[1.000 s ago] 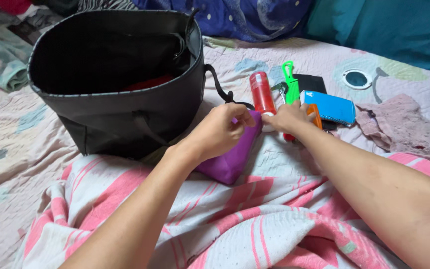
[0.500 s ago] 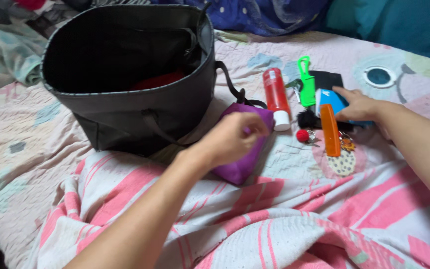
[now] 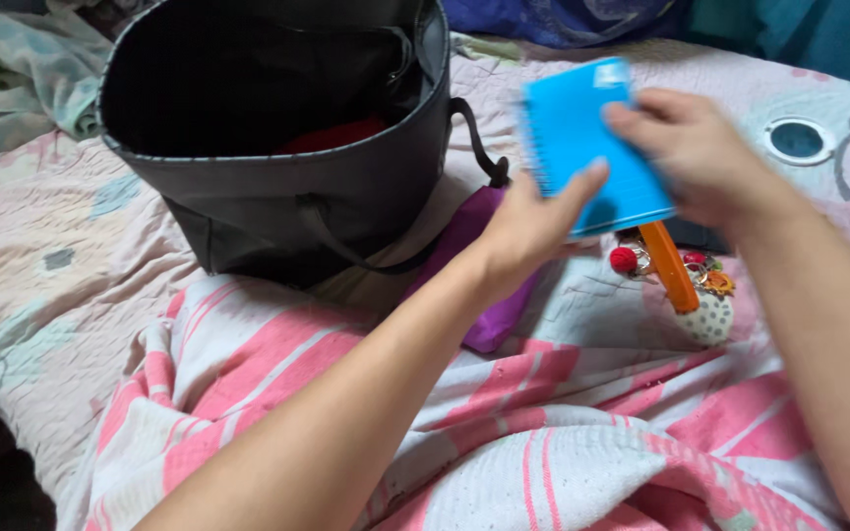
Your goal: The person packs a black tote bag with daily essentials while lying on a bed. They place a red first-aid kit, a red bottle, a purple pouch, a small notebook, a comb, and a towel into the bag, then zip it closed.
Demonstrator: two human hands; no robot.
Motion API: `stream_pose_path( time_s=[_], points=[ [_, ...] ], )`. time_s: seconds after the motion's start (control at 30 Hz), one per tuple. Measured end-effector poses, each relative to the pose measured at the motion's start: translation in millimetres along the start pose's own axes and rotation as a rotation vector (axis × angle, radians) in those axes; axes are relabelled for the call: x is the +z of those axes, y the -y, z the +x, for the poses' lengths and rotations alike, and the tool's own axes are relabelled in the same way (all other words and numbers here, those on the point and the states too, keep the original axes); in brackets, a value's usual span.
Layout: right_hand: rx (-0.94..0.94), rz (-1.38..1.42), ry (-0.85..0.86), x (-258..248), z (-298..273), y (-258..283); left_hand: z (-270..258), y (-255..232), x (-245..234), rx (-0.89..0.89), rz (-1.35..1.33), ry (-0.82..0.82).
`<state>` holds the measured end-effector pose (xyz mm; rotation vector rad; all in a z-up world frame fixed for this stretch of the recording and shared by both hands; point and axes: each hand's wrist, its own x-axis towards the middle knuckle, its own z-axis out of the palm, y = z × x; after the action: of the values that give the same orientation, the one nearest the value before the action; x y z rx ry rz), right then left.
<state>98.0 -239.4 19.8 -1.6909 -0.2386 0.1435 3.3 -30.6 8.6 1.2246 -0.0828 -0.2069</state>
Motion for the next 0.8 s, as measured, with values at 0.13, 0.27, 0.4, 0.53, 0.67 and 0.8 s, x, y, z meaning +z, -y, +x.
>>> stream_pose_path(
  time_s=[0.13, 0.27, 0.4, 0.53, 0.67, 0.8],
  points=[
    [0.104, -0.047, -0.094, -1, -5, 25, 9, -9, -5, 0.194, -0.112, -0.136],
    [0.243, -0.455, -0.497, -33, -71, 46, -2, -18, -31, 0.192, -0.118, -0.132],
    [0.321, -0.327, -0.637, -52, -172, -15, -11, -17, -32, 0.148, -0.146, -0.123],
    [0.066, -0.886, -0.601, -106, -163, -79, -8, -10, -23, 0.062, -0.221, -0.128],
    [-0.062, -0.644, -0.705, -119, -83, -45, -4, -6, -32, 0.033, -0.254, -0.160],
    [-0.077, -0.292, -0.284, -16, -62, 52, 3, -11, -37, -0.037, -0.289, -0.220]
  ],
)
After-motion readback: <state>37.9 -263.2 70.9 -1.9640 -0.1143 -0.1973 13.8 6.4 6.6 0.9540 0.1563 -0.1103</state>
